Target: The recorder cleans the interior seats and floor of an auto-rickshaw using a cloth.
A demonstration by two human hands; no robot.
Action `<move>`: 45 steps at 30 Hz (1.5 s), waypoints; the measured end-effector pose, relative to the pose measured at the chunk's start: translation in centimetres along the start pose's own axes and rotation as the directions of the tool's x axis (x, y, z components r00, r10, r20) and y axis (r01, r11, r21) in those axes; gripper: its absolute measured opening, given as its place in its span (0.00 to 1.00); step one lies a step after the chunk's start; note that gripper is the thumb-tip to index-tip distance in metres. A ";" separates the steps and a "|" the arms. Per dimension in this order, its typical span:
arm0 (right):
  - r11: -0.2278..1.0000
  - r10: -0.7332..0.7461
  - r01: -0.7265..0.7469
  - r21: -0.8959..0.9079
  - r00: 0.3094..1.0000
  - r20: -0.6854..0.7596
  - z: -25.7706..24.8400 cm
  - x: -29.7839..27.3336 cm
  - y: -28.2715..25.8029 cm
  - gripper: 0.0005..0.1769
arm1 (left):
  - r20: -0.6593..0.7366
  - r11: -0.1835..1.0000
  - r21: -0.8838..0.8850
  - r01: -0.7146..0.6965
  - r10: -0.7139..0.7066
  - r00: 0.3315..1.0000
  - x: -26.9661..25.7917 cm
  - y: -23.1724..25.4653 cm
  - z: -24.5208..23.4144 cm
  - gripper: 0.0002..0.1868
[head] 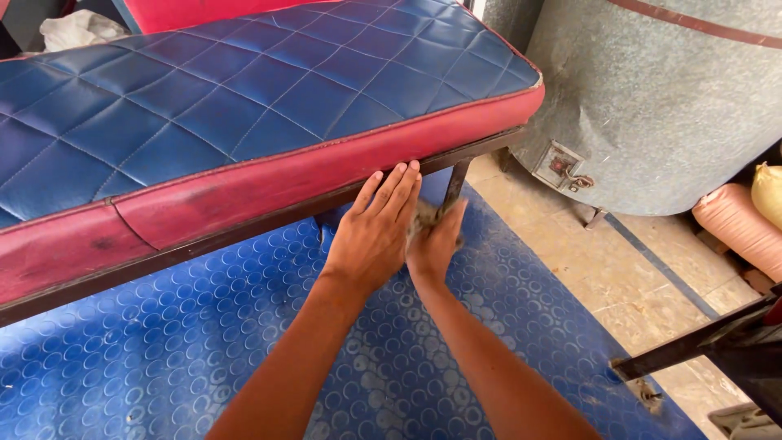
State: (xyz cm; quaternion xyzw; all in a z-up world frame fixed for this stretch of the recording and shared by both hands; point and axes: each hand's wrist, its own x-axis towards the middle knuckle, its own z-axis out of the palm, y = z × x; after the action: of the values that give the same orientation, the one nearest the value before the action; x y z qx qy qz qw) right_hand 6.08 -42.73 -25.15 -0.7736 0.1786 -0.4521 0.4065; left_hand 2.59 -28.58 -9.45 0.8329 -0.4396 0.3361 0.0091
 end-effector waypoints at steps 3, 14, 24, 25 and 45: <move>0.951 0.307 -0.311 -0.005 0.938 0.160 1.8 -1.7 3.9 0.31 | 0.034 1.000 0.004 0.013 -0.013 0.999 0.0 0.1 -0.5 0.35; 0.820 0.404 -0.373 0.433 0.914 0.022 -3.3 5.1 -10.0 0.35 | 0.050 1.000 0.023 0.003 -0.004 0.999 0.0 0.0 -0.6 0.35; 0.986 0.059 -0.036 0.165 0.988 -0.141 2.7 1.3 0.3 0.41 | 0.040 0.999 0.043 0.003 -0.004 0.999 0.0 0.0 -0.3 0.34; 0.985 0.062 -0.039 0.167 0.988 -0.139 2.8 1.0 0.8 0.41 | 0.044 0.999 0.045 0.002 -0.004 0.999 0.0 0.0 -0.2 0.34; 0.925 0.223 -0.236 0.297 0.972 0.079 -3.2 1.2 -15.9 0.38 | 0.164 0.969 0.026 -0.245 0.238 0.957 -2.6 -5.8 -4.1 0.30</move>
State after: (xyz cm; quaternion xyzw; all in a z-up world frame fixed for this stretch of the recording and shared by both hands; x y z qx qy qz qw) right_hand 2.55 -35.41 -11.05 -0.6851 0.1870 -0.4066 0.5747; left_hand 3.61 -21.87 -6.13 0.7971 -0.5294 0.2772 -0.0865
